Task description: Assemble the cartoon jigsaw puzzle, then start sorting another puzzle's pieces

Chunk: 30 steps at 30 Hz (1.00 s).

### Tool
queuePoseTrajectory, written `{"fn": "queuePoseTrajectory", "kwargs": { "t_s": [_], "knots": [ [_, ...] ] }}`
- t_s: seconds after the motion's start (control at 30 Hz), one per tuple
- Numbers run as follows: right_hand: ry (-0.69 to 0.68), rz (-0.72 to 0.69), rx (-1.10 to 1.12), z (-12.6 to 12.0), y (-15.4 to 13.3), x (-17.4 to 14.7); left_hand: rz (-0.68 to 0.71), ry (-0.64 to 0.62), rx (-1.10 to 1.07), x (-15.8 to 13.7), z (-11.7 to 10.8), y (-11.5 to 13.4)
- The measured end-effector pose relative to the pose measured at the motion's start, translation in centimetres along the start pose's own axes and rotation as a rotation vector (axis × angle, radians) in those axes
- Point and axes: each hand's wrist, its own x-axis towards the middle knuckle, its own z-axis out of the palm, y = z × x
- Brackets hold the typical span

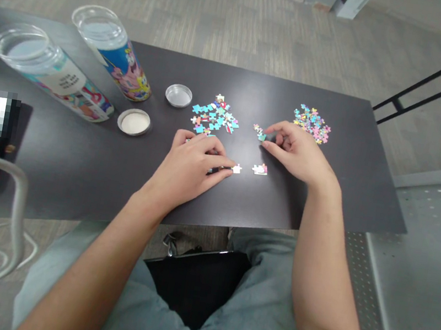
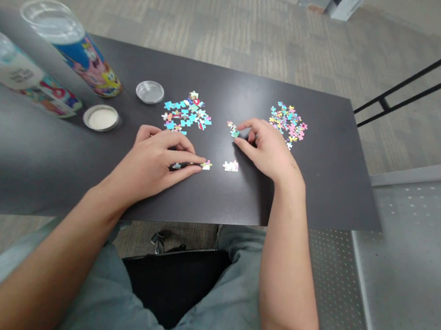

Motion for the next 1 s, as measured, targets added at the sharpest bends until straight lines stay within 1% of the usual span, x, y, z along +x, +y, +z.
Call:
{"fn": "queuePoseTrajectory", "kwargs": {
  "t_s": [0.17, 0.3, 0.47, 0.57, 0.73, 0.83, 1.0],
  "knots": [
    [0.101, -0.069, -0.160, 0.9, 0.5, 0.6, 0.022, 0.035, -0.020, -0.2, 0.2, -0.3],
    [0.175, -0.033, -0.219, 1.8, 0.2, 1.3, 0.021, 0.060, -0.018, -0.3, 0.3, -0.4],
    [0.218, -0.012, -0.203, 2.6, -0.5, 2.3, 0.048, 0.070, -0.019, -0.2, 0.5, -0.2],
    [0.207, -0.003, -0.163, 3.0, -1.2, 2.6, 0.074, 0.066, 0.002, -0.2, 0.7, -0.1],
    [0.130, 0.031, -0.096, 2.9, -1.9, 3.0, 0.078, 0.057, 0.024, -0.3, 0.7, -0.1],
    [0.093, 0.040, -0.087, 2.2, -1.4, 2.9, 0.068, 0.055, 0.019, -0.3, 0.6, -0.2],
    [0.076, 0.084, -0.075, 0.5, -0.1, 2.2, 0.057, 0.061, 0.019, -0.4, 0.5, -0.3]
  ]
}}
